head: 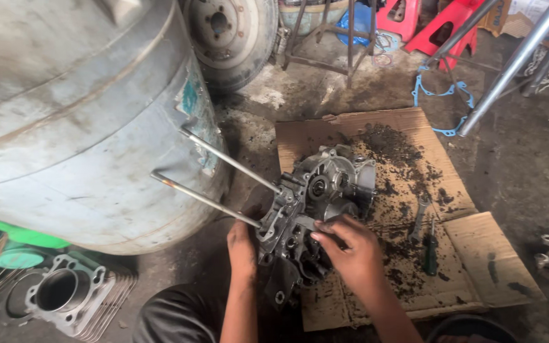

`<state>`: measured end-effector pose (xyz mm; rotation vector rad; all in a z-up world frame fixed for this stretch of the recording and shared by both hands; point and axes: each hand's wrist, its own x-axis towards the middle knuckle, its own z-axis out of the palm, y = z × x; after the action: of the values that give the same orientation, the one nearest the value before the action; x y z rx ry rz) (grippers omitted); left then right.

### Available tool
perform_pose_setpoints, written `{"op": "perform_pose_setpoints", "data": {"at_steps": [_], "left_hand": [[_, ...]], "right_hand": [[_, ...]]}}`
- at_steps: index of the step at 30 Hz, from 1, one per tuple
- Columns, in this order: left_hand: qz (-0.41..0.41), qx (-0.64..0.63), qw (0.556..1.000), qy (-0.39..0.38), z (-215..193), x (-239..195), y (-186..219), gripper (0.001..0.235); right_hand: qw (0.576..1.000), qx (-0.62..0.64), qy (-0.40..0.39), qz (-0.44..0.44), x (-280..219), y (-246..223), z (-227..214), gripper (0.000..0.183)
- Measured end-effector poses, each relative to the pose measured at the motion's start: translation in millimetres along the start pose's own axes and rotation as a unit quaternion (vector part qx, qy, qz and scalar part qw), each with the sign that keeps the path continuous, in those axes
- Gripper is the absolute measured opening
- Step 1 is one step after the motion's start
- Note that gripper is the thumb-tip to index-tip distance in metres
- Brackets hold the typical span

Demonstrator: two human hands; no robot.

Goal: The person scrubs a metallic engine casing with a metal file to remove grime and residue. They repeatedly rub the tool against various surfaces of the part, occasionally flipping it over to access different sides.

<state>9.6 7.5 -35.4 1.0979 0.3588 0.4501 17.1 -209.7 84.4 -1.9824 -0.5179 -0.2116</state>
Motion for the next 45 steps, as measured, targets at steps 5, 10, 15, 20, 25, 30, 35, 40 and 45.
{"op": "perform_pose_setpoints", "data": {"at_steps": [5,10,15,20,25,30,35,40,45], "left_hand": [[-0.013,0.005,0.999,0.033,5,-9,10,0.060],[0.012,0.010,1.000,0.001,10,-8,16,0.064],[0.000,0.010,1.000,-0.003,7,-9,13,0.065],[-0.022,0.014,0.999,0.027,10,-10,18,0.070],[-0.006,0.002,1.000,0.015,14,-14,24,0.075],[-0.015,0.030,0.999,0.003,2,-18,14,0.065],[-0.050,0.165,0.985,0.009,11,-14,28,0.049],[-0.050,0.180,0.982,0.017,15,-15,35,0.045],[-0.038,0.172,0.984,0.004,7,-22,30,0.039]], "right_hand": [[0.998,-0.046,0.025,0.041,0,9,18,0.010],[0.990,-0.083,0.104,-0.055,-13,9,34,0.013],[0.993,-0.019,0.097,-0.057,-15,23,42,0.007],[0.995,-0.003,0.096,-0.035,-14,16,36,0.011],[0.994,0.005,0.103,-0.027,-14,2,39,0.011],[0.997,0.032,0.057,0.026,-11,13,31,0.011],[0.995,0.058,0.074,0.037,-5,7,31,0.012],[0.996,0.021,0.078,0.029,-9,-3,34,0.013],[0.993,0.021,0.089,0.074,-10,-2,35,0.011]]}}
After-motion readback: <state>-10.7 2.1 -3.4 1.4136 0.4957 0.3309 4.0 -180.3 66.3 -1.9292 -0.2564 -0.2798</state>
